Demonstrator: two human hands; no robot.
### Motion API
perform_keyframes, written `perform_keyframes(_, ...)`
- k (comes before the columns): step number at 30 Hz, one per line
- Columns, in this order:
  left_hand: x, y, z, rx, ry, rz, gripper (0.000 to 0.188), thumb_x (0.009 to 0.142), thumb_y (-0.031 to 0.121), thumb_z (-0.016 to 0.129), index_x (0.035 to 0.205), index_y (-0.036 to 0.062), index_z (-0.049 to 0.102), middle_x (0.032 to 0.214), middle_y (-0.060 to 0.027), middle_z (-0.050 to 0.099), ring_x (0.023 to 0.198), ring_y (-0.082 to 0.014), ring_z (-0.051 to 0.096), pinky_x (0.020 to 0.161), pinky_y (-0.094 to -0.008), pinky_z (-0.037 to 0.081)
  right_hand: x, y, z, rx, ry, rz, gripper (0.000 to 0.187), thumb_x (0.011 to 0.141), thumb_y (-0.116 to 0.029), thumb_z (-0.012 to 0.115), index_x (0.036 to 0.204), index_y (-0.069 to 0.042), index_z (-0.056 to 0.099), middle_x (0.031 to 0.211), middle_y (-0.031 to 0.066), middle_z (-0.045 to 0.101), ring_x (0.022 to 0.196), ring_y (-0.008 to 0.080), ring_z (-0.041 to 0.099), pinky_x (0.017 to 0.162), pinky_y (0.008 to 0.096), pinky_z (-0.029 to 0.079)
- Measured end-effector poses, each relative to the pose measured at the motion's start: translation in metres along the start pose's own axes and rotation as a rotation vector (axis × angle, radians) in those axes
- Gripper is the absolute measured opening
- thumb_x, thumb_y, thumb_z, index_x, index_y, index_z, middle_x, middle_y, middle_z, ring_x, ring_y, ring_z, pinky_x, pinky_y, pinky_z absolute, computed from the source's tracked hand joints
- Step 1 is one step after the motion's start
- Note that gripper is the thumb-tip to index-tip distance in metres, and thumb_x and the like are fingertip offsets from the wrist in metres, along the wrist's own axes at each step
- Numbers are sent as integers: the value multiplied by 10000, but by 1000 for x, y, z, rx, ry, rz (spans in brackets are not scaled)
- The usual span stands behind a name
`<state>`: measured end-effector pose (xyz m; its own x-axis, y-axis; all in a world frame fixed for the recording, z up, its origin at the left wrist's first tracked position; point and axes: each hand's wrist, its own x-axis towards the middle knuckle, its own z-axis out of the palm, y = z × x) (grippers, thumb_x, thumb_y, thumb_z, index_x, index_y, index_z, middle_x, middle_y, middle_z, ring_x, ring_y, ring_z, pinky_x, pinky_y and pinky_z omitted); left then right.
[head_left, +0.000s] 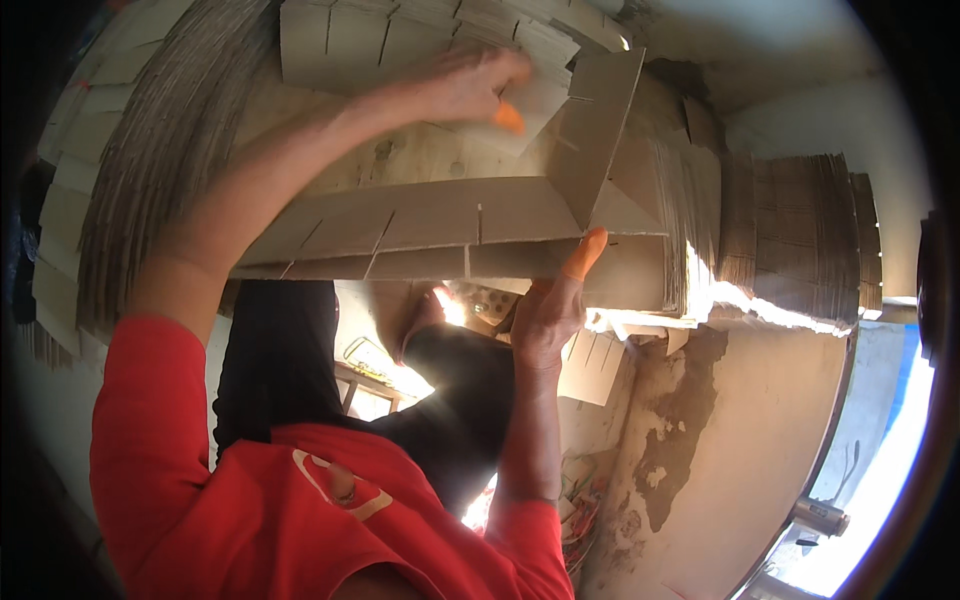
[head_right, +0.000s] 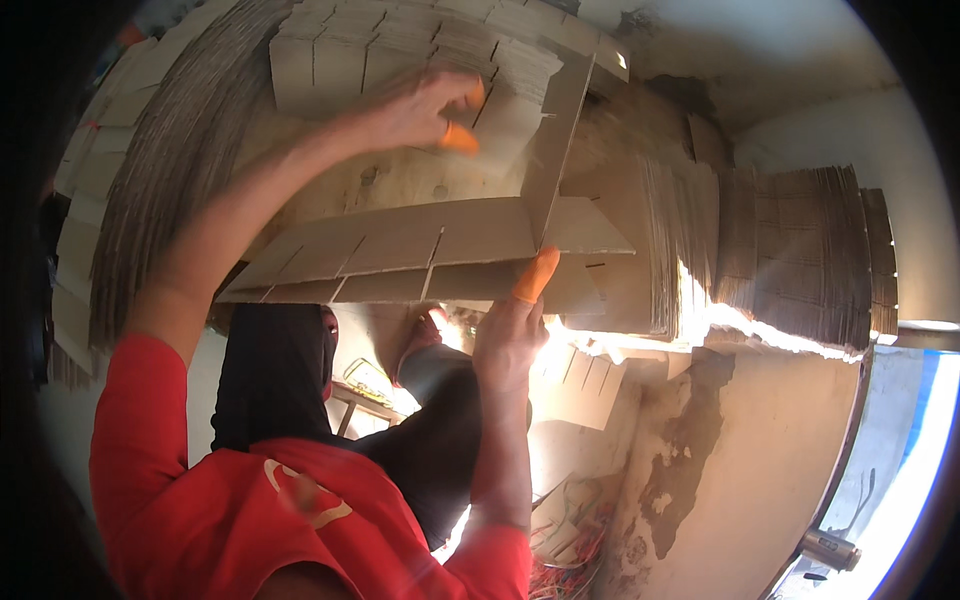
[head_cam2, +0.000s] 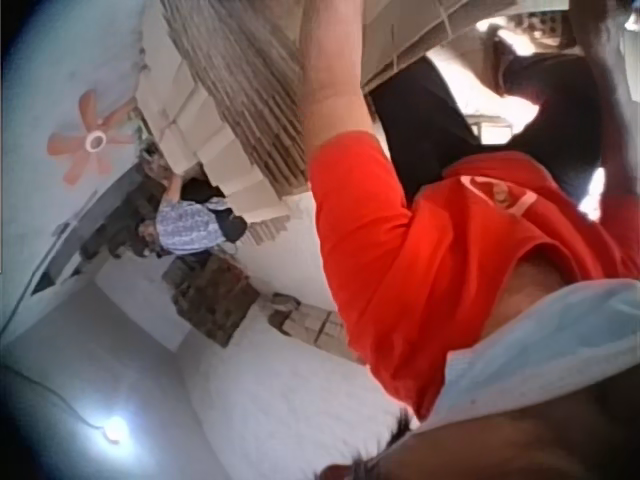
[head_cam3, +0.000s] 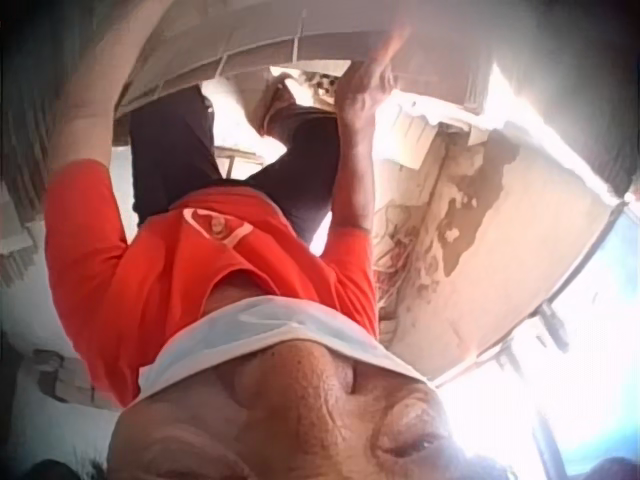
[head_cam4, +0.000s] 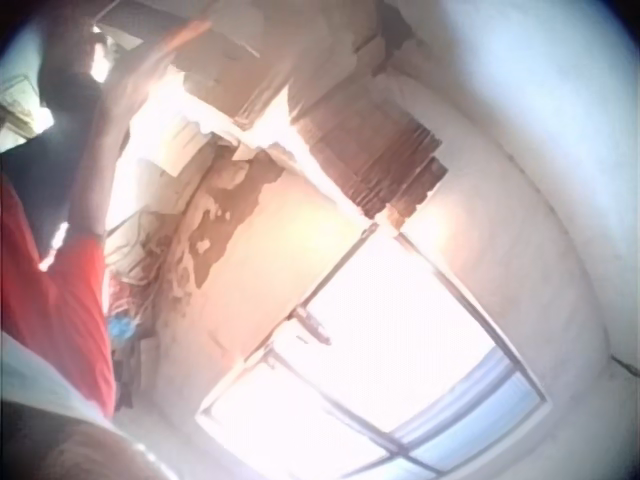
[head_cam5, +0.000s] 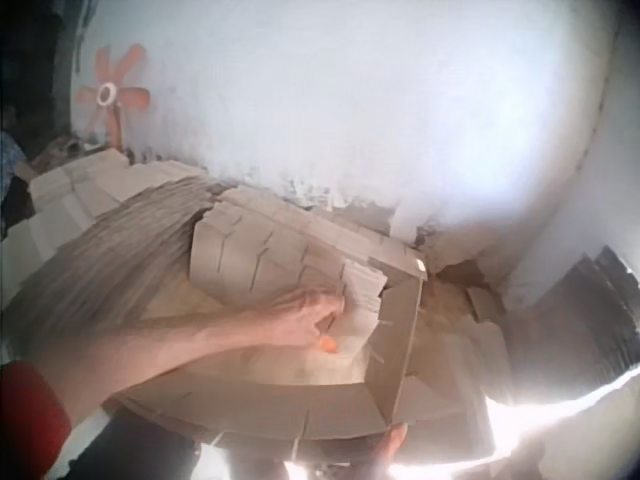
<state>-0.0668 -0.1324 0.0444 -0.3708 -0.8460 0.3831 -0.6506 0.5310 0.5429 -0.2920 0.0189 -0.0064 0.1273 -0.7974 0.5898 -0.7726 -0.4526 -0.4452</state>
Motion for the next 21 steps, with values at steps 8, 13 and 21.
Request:
perform_keyframes(8, 26, -105, 30, 688, 71, -32, 377, 695, 100, 708, 1028, 48, 539, 1096, -77, 537, 1095, -242, 475, 920, -366, 382, 5, 0, 10, -32, -17, -88, 794, 681, 224, 407, 1432, 24, 242, 1427, 238, 342, 832, 248, 675, 668, 241, 514)
perform_keyframes(13, 20, -123, 32, 674, 149, 84, 283, 754, 62, 590, 1034, 54, 553, 1075, -83, 536, 1066, -233, 488, 913, -378, 416, 12, 0, 14, 33, 49, -187, 806, 665, 232, 388, 1431, 26, 246, 1422, 235, 356, 880, 251, 668, 689, 245, 509)
perform_keyframes(21, 10, -97, 21, 777, 186, 297, 189, 761, 53, 552, 949, 61, 569, 895, -57, 572, 936, -229, 532, 866, -347, 439, 18, -13, 9, 16, 44, -166, 832, 643, 225, 389, 1434, 8, 255, 1422, 219, 366, 990, 273, 644, 739, 248, 506)
